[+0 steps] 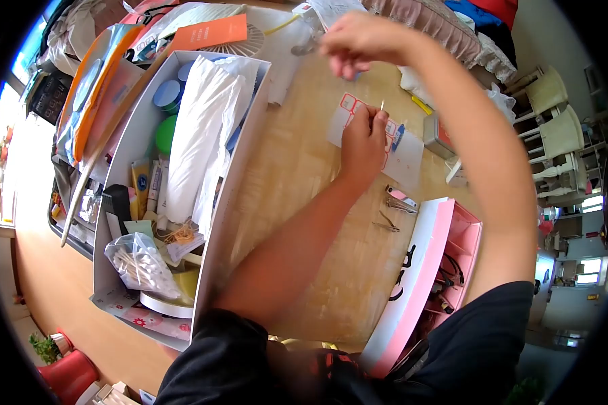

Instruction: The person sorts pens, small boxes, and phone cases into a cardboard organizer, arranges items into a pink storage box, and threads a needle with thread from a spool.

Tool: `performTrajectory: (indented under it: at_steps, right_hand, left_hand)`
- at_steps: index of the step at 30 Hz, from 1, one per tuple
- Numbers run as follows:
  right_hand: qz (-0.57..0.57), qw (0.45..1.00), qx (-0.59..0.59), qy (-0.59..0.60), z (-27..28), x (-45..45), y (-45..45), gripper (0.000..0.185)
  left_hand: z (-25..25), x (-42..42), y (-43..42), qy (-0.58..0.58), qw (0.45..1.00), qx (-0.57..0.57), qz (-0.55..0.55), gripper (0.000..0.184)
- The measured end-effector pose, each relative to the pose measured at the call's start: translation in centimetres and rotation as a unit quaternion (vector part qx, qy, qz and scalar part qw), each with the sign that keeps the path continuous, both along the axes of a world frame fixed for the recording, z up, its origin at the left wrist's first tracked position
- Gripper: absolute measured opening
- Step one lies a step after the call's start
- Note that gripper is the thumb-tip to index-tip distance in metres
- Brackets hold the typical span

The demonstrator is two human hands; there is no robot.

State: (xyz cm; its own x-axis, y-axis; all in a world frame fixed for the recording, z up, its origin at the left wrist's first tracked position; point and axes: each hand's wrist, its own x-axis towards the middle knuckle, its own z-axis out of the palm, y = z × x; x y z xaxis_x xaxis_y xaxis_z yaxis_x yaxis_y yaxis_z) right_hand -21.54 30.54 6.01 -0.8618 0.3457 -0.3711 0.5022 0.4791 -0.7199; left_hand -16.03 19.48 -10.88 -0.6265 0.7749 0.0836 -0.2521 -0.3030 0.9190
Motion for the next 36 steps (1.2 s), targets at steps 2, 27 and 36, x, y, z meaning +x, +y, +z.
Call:
performTrajectory:
  at_steps: [2,27,36]
  right_hand:
    - [-0.001,1.000,-0.006,0.031,2.4,3.5,1.9,0.023]
    - [-0.052,0.810,0.511,-0.283,-9.6,13.4,8.7,0.023]
    - [-0.061,0.774,0.563,-0.283,-11.6,11.8,8.3,0.027]
  left_hand:
    - [-0.4,-0.1,0.8,-0.057,0.998,0.027,0.013,0.020]
    - [1.0,-3.2,0.3,-0.181,0.982,0.040,-0.027,0.021]
    - [-0.4,-2.7,1.2,-0.138,0.987,0.079,-0.035,0.017]
